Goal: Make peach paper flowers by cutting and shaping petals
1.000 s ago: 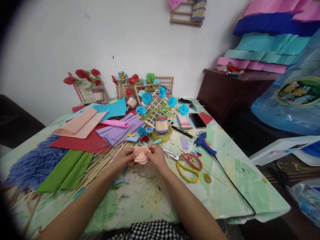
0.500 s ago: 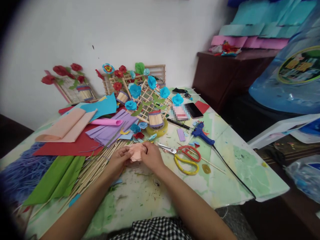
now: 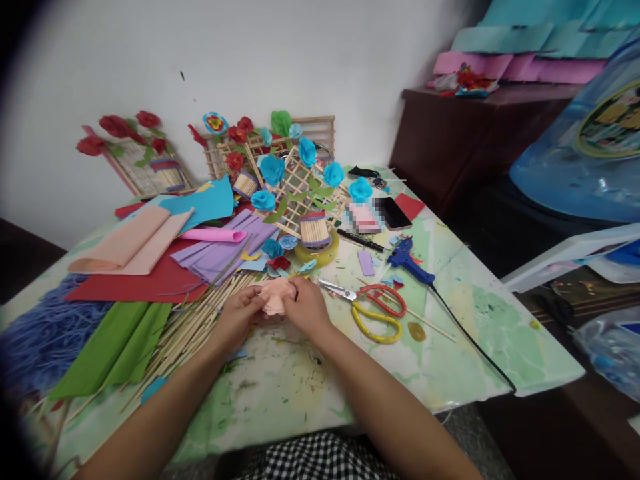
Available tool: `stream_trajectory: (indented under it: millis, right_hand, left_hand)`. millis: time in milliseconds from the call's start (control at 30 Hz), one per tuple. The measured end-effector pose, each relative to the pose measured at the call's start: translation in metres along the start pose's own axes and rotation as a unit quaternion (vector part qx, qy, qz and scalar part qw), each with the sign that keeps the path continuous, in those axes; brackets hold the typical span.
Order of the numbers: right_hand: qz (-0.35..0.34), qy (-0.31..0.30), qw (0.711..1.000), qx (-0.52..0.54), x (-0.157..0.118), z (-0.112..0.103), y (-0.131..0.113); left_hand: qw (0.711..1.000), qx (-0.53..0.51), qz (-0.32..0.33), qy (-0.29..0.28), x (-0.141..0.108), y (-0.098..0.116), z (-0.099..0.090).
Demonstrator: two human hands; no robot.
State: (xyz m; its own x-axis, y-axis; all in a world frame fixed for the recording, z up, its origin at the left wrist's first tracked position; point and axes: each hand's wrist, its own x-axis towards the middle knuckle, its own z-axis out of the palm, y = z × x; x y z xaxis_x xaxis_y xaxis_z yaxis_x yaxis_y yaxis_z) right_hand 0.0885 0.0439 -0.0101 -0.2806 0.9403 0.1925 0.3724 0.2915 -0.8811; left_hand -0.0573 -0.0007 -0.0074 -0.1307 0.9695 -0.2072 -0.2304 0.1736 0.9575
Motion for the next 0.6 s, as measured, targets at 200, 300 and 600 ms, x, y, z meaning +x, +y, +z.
stream_trajectory:
  millis: [200,300,600]
  right_hand:
    - [0.007,0.002,1.000,0.023,0.0005,0.0010,0.0019]
    - [0.004,-0.007,0.999,0.040,0.0006,0.0017,0.0046]
    - [-0.002,-0.010,0.996,0.084,0.0024,0.0008,0.0071]
  left_hand:
    - [1.000,-0.017,0.004,-0.008,-0.0003,-0.0011,-0.0013]
    - [1.000,-0.024,0.004,-0.011,0.0003,-0.0020,-0.0029]
    - [1.000,-0.006,0.005,0.007,0.0002,-0.0006,-0.0008]
